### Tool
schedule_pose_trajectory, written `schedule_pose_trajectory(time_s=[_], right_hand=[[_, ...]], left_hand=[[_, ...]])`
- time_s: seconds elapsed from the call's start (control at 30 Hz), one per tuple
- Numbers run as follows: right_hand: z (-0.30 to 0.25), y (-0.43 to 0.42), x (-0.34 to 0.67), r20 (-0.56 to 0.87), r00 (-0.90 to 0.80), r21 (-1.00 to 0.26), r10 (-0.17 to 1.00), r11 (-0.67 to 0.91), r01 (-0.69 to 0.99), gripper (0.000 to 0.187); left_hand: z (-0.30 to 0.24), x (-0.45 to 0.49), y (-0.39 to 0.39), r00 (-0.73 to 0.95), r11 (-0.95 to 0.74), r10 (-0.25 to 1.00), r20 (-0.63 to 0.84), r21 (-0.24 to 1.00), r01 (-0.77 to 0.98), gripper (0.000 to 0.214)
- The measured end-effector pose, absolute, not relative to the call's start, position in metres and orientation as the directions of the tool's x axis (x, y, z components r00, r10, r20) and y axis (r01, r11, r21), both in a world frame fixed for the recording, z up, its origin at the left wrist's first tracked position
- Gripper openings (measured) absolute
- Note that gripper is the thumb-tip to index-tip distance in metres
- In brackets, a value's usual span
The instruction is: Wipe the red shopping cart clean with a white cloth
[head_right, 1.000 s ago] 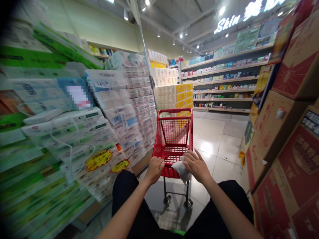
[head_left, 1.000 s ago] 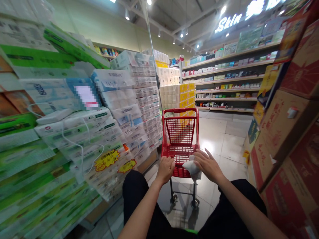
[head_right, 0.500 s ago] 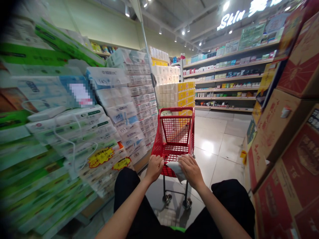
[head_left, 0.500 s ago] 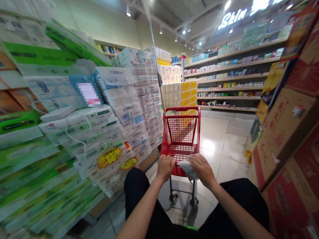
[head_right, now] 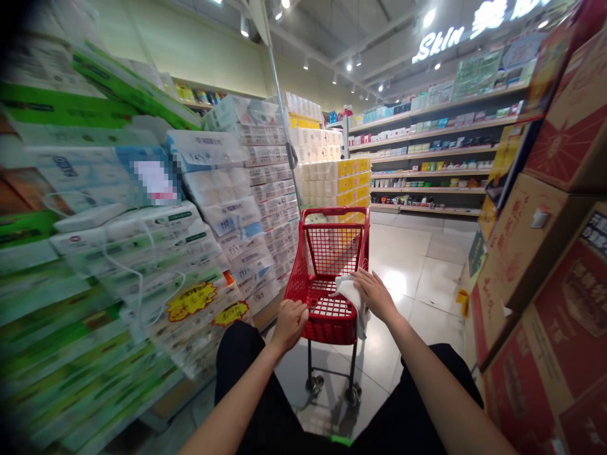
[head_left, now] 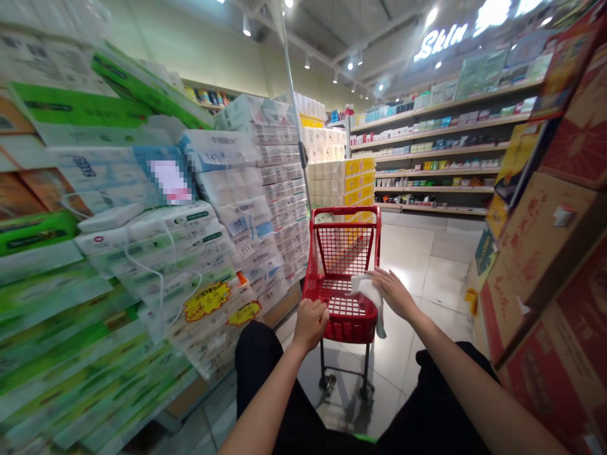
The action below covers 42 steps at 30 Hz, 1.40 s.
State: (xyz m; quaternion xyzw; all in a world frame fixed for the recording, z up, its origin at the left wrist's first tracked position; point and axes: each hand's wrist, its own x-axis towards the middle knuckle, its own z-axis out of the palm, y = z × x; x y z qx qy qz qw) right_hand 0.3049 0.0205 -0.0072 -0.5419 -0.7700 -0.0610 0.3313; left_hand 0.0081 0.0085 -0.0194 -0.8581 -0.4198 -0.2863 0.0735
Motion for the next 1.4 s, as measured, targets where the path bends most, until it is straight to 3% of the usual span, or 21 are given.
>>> schedule_pose_trajectory(time_s=[0.1,0.23,0.47,0.8,1.1,1.23,1.4], right_hand=[[-0.018,0.002,0.285,0.622,-0.168,-0.286,0.764,0.422,0.86,0.04],[-0.027,-0.034,0.248,0.65,-0.237,-0.223,0.722,0.48,0.849,0.035],[-0.013,-0.032,0.257,0.562,-0.393,-0.189,0.728,0.575,0.796,0.033],[-0.002,0.012,0.296,0.512,-0.225,-0.238,0.829,0.388,0.89,0.045],[-0.02,-0.039,0.2,0.617,-0.347,-0.052,0.706,0.477,0.878,0.022],[-0.018,-0.037,0.184,0.618,-0.369,-0.014,0.694,0.479,0.878,0.02],[-0.016,-0.036,0.19,0.612,-0.407,-0.008,0.678,0.521,0.854,0.024]], left_hand=[[-0.02,0.01,0.01,0.456,-0.611,0.683,0.57,0.105,0.784,0.027],[-0.02,0.008,0.016,0.43,-0.592,0.691,0.581,0.114,0.798,0.028],[-0.018,0.002,0.023,0.467,-0.625,0.688,0.555,0.127,0.77,0.031],[-0.025,0.013,0.013,0.477,-0.654,0.66,0.581,0.131,0.745,0.03],[-0.015,-0.014,0.038,0.382,-0.521,0.735,0.559,0.105,0.847,0.03],[-0.016,0.018,0.022,0.394,-0.551,0.742,0.543,0.157,0.82,0.029],[-0.018,0.041,0.003,0.339,-0.553,0.789,0.513,0.352,0.755,0.033]])
